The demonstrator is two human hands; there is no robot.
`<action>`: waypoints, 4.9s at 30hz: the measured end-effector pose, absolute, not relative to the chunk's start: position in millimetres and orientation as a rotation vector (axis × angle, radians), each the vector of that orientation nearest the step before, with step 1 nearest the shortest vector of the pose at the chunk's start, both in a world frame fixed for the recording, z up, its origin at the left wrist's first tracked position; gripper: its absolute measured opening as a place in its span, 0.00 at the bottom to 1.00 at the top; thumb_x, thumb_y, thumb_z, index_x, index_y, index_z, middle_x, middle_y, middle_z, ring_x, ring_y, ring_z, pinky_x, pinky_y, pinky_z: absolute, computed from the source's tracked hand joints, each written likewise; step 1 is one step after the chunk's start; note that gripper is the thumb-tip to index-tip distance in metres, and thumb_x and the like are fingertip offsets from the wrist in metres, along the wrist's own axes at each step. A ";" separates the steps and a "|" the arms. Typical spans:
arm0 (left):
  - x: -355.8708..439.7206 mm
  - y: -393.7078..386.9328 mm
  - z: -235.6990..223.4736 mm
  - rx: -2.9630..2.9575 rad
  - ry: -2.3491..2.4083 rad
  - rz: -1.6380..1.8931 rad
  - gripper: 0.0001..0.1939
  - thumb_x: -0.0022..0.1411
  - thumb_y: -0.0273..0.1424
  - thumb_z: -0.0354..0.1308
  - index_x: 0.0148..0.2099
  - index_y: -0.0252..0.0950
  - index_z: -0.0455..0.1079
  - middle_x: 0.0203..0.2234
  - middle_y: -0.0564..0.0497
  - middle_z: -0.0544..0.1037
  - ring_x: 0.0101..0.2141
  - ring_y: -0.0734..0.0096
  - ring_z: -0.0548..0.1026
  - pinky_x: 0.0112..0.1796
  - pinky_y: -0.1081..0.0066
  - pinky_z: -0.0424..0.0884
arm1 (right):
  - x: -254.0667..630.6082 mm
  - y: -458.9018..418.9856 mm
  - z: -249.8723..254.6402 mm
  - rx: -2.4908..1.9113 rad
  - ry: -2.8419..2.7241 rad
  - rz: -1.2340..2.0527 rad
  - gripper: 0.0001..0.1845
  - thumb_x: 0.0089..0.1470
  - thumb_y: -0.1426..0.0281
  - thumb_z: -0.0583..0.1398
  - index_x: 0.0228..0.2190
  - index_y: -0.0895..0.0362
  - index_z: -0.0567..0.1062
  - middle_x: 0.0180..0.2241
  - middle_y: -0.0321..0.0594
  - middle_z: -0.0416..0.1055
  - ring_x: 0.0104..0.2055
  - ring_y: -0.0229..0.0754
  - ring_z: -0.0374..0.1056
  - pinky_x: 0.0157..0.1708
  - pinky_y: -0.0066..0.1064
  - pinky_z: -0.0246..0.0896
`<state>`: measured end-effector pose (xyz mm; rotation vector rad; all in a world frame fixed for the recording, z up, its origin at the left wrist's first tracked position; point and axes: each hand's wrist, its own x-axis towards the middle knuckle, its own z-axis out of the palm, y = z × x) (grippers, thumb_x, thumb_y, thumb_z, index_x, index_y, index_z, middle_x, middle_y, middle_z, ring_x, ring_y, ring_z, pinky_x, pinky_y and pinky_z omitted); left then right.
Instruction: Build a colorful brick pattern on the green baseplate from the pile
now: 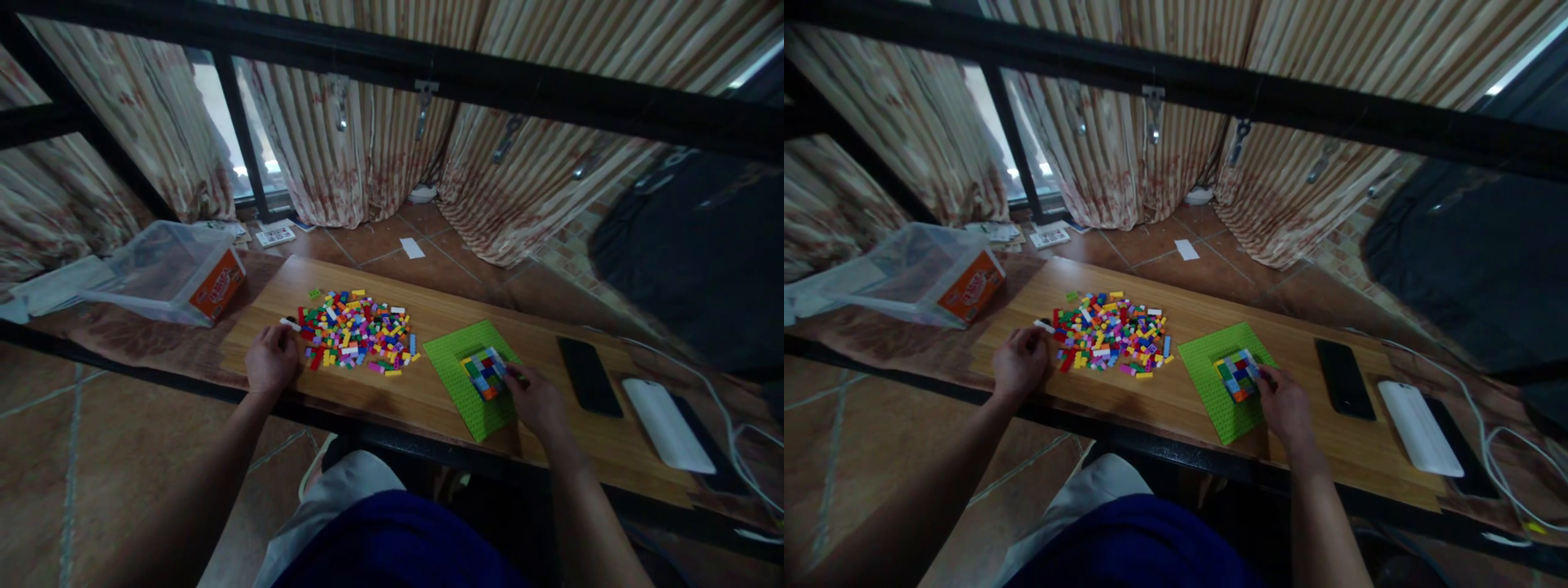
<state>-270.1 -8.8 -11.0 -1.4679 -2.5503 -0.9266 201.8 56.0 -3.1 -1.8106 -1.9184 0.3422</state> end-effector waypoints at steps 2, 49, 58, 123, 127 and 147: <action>-270.1 -9.0 -11.4 -1.469 -2.554 -0.925 0.13 0.59 0.31 0.52 0.44 0.38 0.74 0.37 0.47 0.77 0.36 0.64 0.74 0.36 0.70 0.67 | 208.1 58.5 -1.1 -1.816 -1.930 0.366 0.21 0.53 0.58 0.54 0.41 0.56 0.78 0.39 0.47 0.77 0.37 0.48 0.72 0.40 0.41 0.65; -273.3 -8.1 -12.3 -1.479 -2.503 -0.882 0.12 0.58 0.31 0.53 0.43 0.37 0.74 0.36 0.47 0.77 0.34 0.65 0.74 0.32 0.70 0.64 | 12.4 7.5 8.8 -1.401 -2.244 0.291 0.06 0.56 0.73 0.58 0.35 0.53 0.75 0.43 0.42 0.72 0.46 0.48 0.63 0.46 0.40 0.57; -271.4 -7.8 -9.5 -1.465 -2.507 -0.861 0.13 0.58 0.31 0.53 0.43 0.38 0.75 0.37 0.47 0.77 0.34 0.64 0.74 0.32 0.71 0.64 | 60.3 -3.9 25.0 -1.407 -1.814 0.606 0.10 0.59 0.63 0.55 0.34 0.53 0.74 0.35 0.39 0.75 0.36 0.43 0.70 0.39 0.35 0.64; -269.8 -6.7 -8.0 -1.455 -2.551 -0.913 0.12 0.58 0.31 0.54 0.42 0.37 0.74 0.36 0.46 0.76 0.37 0.61 0.74 0.38 0.67 0.69 | 160.3 65.0 -3.0 -1.804 -1.510 0.680 0.24 0.42 0.51 0.65 0.34 0.58 0.79 0.33 0.46 0.78 0.34 0.46 0.72 0.36 0.38 0.65; -267.4 -7.2 -5.1 -1.443 -2.567 -0.869 0.12 0.58 0.31 0.53 0.43 0.38 0.74 0.36 0.47 0.76 0.36 0.62 0.74 0.36 0.68 0.68 | 156.6 63.1 -1.2 -1.797 -1.515 0.700 0.22 0.44 0.53 0.64 0.33 0.58 0.80 0.33 0.45 0.79 0.34 0.46 0.73 0.36 0.37 0.64; -269.6 -7.0 -7.8 -1.462 -2.497 -0.880 0.13 0.58 0.31 0.53 0.43 0.37 0.75 0.35 0.46 0.77 0.34 0.63 0.74 0.32 0.69 0.65 | 177.5 67.8 0.5 -1.745 -1.487 0.935 0.21 0.46 0.54 0.60 0.34 0.57 0.80 0.30 0.41 0.77 0.30 0.42 0.69 0.33 0.34 0.62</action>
